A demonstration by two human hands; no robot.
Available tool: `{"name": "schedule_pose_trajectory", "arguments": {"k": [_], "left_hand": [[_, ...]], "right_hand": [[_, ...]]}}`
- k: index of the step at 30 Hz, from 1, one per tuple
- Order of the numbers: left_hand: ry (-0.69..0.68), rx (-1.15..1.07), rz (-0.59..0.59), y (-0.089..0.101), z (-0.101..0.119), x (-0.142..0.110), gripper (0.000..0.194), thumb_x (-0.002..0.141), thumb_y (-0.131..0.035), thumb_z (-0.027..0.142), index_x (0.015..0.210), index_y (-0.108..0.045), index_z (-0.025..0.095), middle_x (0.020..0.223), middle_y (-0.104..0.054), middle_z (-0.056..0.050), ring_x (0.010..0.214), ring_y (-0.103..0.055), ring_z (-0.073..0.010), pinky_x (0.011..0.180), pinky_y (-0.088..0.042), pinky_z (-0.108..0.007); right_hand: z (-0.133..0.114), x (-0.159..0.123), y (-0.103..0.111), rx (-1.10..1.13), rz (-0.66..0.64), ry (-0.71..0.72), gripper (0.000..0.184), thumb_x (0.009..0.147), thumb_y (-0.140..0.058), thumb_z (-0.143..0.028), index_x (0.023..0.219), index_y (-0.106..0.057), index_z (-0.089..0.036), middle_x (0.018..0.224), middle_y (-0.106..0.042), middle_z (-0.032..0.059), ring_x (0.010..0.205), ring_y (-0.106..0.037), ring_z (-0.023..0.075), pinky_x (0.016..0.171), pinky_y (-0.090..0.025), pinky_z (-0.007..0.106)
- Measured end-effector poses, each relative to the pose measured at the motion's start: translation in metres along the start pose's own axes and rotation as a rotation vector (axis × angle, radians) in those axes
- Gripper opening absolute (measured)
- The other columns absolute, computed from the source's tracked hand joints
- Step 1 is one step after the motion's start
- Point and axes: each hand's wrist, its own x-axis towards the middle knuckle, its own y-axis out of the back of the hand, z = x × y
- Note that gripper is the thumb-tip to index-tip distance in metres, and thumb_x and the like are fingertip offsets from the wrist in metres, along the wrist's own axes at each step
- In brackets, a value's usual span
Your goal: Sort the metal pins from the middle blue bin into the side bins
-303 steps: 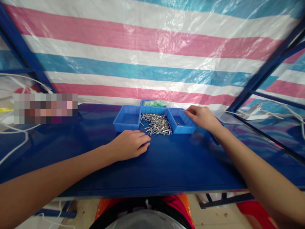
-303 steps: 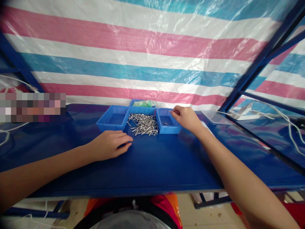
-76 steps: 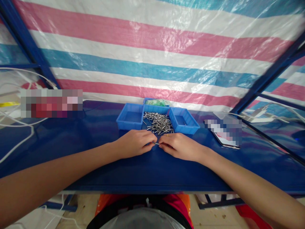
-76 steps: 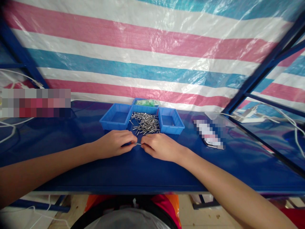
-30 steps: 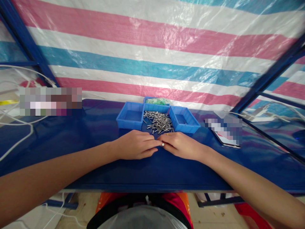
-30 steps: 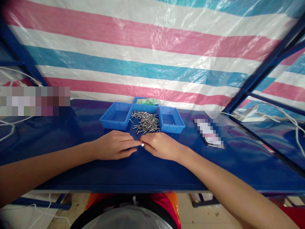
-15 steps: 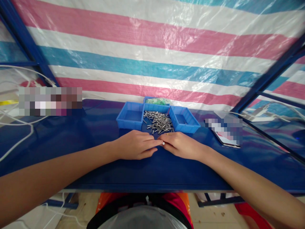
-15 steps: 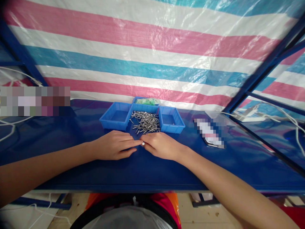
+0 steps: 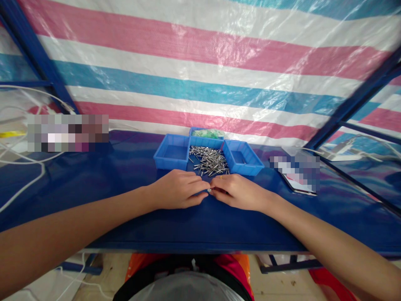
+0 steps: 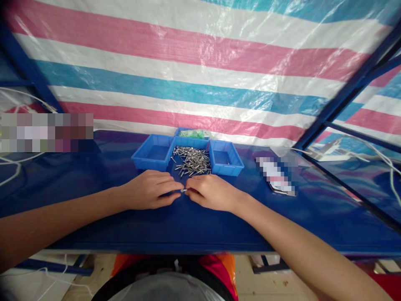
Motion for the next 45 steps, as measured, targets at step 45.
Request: {"name": "schedule_pose_trajectory", "arguments": {"k": [45], "left_hand": [[0.176, -0.478, -0.124, -0.0010, 0.0017, 0.0060, 0.008, 0.088, -0.050, 0.020, 0.089, -0.058, 0.017, 0.091, -0.063, -0.003, 0.086, -0.059, -0.0127, 0.079, -0.044, -0.021]], "right_hand": [[-0.0051, 0.0028, -0.0035, 0.037, 0.053, 0.047, 0.012, 0.090, -0.047, -0.015, 0.083, -0.058, -0.016, 0.071, -0.059, 0.0016, 0.064, -0.056, 0.0122, 0.060, -0.039, 0.021]]}}
